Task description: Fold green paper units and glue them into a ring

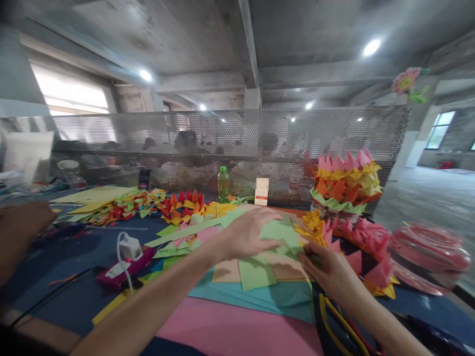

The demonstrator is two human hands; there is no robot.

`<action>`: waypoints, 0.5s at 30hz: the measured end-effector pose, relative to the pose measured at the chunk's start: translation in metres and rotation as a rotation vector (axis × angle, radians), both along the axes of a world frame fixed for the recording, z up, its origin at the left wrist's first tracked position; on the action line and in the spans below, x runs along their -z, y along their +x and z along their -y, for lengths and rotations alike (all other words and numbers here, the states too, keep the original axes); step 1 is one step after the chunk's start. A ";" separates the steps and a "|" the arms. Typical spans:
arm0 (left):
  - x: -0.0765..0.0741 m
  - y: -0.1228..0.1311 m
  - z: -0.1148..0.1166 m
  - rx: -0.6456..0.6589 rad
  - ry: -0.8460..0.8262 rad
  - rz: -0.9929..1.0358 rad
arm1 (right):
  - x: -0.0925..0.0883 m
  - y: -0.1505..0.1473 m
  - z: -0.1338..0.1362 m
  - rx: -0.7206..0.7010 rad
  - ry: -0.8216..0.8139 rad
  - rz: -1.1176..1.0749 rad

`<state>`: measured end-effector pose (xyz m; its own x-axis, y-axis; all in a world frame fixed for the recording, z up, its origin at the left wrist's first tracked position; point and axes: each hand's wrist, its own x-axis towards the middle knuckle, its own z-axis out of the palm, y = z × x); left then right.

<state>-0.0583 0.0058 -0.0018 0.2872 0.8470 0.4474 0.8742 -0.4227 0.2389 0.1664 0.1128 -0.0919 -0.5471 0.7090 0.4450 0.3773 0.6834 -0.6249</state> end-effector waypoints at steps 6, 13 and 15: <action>0.004 -0.048 0.031 -0.196 -0.043 0.090 | -0.020 -0.035 -0.049 0.001 -0.027 0.147; 0.039 -0.080 0.053 -0.328 -0.127 0.038 | -0.029 -0.045 -0.061 -0.011 -0.114 0.150; 0.041 -0.093 0.052 -0.405 -0.136 0.028 | -0.028 -0.034 -0.056 -0.020 -0.123 0.138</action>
